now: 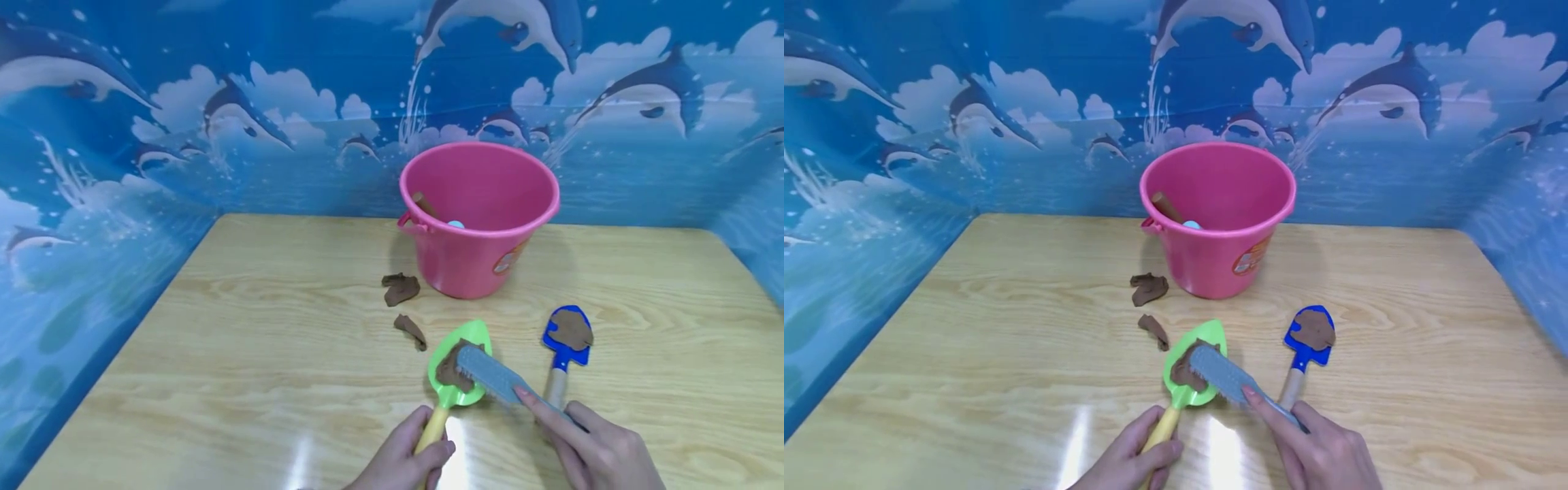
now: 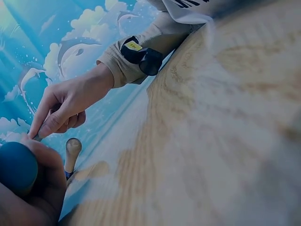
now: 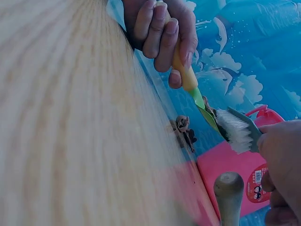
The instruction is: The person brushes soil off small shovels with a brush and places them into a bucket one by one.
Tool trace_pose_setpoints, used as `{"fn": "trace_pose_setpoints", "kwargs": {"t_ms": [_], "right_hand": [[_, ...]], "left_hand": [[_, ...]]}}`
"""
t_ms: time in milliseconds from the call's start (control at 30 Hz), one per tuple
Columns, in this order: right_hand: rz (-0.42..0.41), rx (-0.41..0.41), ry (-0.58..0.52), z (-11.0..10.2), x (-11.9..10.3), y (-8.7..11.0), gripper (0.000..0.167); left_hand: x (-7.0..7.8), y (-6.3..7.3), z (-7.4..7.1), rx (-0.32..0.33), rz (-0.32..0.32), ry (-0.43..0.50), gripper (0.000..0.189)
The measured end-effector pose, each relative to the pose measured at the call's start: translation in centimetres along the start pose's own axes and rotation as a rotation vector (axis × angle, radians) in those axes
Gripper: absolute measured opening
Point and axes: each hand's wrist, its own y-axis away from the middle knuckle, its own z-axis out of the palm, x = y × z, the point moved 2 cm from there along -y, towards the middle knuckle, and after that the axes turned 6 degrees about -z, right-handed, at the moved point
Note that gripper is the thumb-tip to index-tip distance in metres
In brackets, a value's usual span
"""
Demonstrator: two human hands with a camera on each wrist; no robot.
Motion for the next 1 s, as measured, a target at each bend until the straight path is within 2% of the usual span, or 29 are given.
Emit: {"fn": "trace_pose_setpoints", "kwargs": {"t_ms": [133, 200, 367, 433, 500, 633, 767, 867, 1000], "right_hand": [[-0.001, 0.023, 0.058, -0.3, 0.4, -0.2, 0.041], [-0.028, 0.059, 0.066, -0.4, 0.6, -0.3, 0.038], [-0.124, 0.021, -0.048, 0.1, 0.0, -0.2, 0.036], [-0.119, -0.018, -0.072, 0.3, -0.2, 0.0, 0.038], [-0.095, -0.022, -0.041, 0.4, -0.1, 0.1, 0.039], [-0.027, -0.007, 0.043, 0.1, 0.2, 0.1, 0.041], [-0.032, 0.053, 0.069, -0.1, 0.4, -0.2, 0.039], [-0.071, 0.125, -0.011, 0.0, 0.5, -0.2, 0.034], [-0.107, 0.074, -0.116, 0.7, 0.1, 0.3, 0.034]], "left_hand": [[-0.3, 0.0, -0.1, -0.027, 0.014, 0.0, 0.016], [-0.3, 0.1, -0.1, -0.028, 0.026, -0.012, 0.015], [-0.3, 0.2, 0.0, -0.024, 0.047, -0.04, 0.015], [-0.3, 0.3, 0.1, -0.022, 0.05, -0.036, 0.016], [-0.3, 0.2, 0.2, -0.02, 0.056, -0.031, 0.016], [-0.4, 0.2, 0.2, 0.005, 0.065, -0.032, 0.017], [-0.4, 0.1, 0.2, 0.015, 0.076, -0.026, 0.016], [-0.5, 0.1, 0.3, 0.022, 0.09, -0.033, 0.015], [-0.4, 0.1, 0.3, 0.023, 0.096, -0.038, 0.015]]}}
